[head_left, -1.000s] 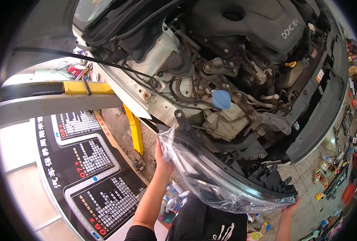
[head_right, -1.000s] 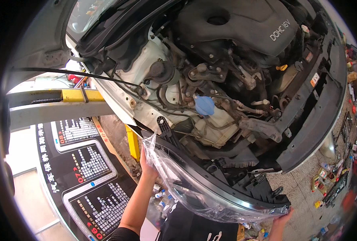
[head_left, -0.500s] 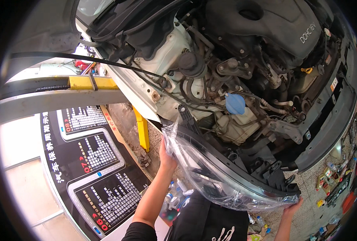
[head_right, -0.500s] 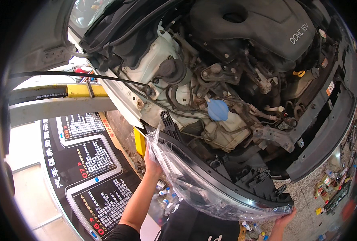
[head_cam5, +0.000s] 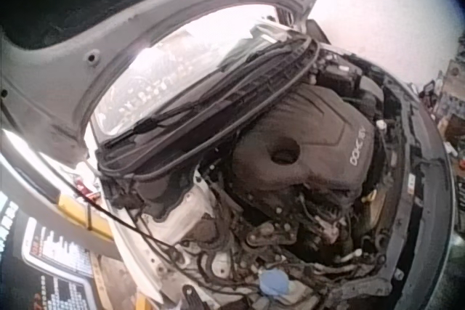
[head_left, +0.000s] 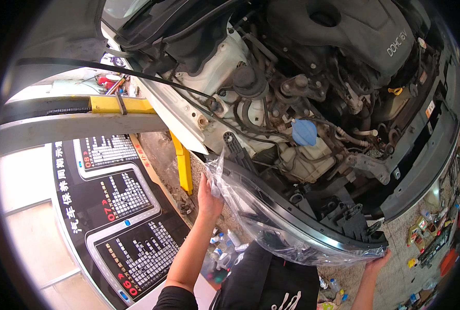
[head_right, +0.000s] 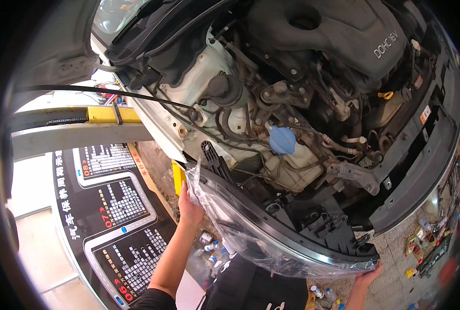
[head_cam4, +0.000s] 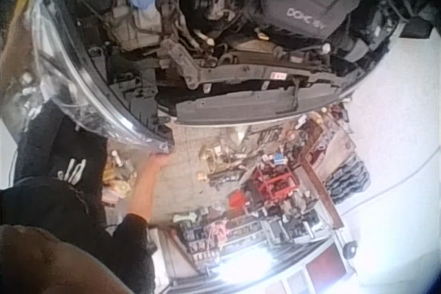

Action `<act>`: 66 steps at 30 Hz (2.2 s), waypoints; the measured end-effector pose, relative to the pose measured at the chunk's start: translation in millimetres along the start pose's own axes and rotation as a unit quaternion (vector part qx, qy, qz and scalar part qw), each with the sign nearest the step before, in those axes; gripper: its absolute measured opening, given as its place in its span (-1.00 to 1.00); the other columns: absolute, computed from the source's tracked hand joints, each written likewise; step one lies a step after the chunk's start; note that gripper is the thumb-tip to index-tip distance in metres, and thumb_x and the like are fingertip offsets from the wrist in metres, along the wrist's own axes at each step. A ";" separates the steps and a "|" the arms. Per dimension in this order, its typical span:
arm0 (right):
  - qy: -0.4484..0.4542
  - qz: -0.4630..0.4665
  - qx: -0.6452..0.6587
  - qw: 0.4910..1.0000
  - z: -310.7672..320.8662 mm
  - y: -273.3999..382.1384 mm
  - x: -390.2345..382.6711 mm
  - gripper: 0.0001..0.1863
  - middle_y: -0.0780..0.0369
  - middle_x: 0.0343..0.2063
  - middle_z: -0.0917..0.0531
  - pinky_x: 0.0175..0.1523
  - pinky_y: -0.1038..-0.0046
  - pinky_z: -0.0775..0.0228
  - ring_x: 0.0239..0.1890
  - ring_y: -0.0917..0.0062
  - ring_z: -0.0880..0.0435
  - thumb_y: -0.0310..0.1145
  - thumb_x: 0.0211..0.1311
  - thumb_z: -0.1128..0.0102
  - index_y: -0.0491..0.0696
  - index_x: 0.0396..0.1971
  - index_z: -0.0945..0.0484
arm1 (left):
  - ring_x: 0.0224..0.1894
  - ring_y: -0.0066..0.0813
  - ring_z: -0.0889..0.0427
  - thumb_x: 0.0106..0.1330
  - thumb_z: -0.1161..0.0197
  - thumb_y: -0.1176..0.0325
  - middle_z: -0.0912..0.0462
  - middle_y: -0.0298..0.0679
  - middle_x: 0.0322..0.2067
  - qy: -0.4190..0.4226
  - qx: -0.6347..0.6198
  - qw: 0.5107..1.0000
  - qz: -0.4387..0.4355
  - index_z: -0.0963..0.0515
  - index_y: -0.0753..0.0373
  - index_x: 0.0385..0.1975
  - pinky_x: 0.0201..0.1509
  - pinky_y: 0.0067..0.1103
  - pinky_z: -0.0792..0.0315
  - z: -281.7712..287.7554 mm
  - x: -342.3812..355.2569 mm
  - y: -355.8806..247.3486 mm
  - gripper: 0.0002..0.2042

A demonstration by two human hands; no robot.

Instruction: The person removes the front bumper cover and both headlights from a white Kia sedan. They then retrieve a new headlight assembly from a box and position it at the front of the vehicle.

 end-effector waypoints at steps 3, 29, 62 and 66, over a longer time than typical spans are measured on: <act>0.005 0.010 -0.001 1.000 -7.6 0.4 -1.6 -0.43 0.16 0.10 -0.63 0.28 0.19 -0.42 0.13 0.28 -0.60 0.03 0.37 0.02 -0.12 0.12 -0.54 | 0.23 -0.24 -0.51 0.57 0.15 -0.05 -0.59 -0.20 0.15 0.000 0.002 1.000 0.015 -0.44 0.22 0.24 0.38 -0.27 -0.28 -1.3 -1.9 -4.3 -0.48; 0.026 -0.033 -0.012 0.999 -14.1 8.7 28.2 -0.38 0.14 0.11 -0.64 0.26 0.14 -0.45 0.12 0.25 -0.62 0.09 0.32 -0.01 -0.11 0.13 -0.54 | 0.15 -0.24 -0.56 0.57 0.04 0.06 -0.62 -0.23 0.09 -0.043 0.051 0.997 0.027 -0.44 0.20 0.21 0.33 -0.25 -0.33 0.6 -1.1 8.5 -0.59; 0.048 -0.020 -0.091 0.995 -27.7 6.4 14.0 -0.35 0.07 0.21 -0.53 0.30 0.01 -0.40 0.23 0.13 -0.52 0.05 0.29 0.03 -0.12 0.22 -0.45 | 0.15 -0.43 -0.46 0.57 0.03 0.22 -0.50 -0.21 0.05 -0.061 0.029 0.995 -0.069 -0.30 0.27 0.14 0.29 -0.39 -0.28 -13.9 -22.7 -3.5 -0.69; 0.023 -0.016 -0.076 0.997 -49.0 2.1 5.8 -0.41 0.11 0.16 -0.58 0.25 0.00 -0.44 0.19 0.17 -0.55 0.03 0.29 0.01 -0.08 0.16 -0.50 | 0.13 -0.43 -0.47 0.55 -0.02 0.21 -0.50 -0.23 0.04 -0.045 0.018 0.995 -0.087 -0.32 0.26 0.13 0.27 -0.39 -0.30 -11.2 -24.2 -8.6 -0.69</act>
Point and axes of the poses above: each hand's wrist, its own x-axis towards the middle knuckle, its own z-axis out of the back of the hand, y = z × x, the point moved 1 cm from there along x, towards the middle knuckle
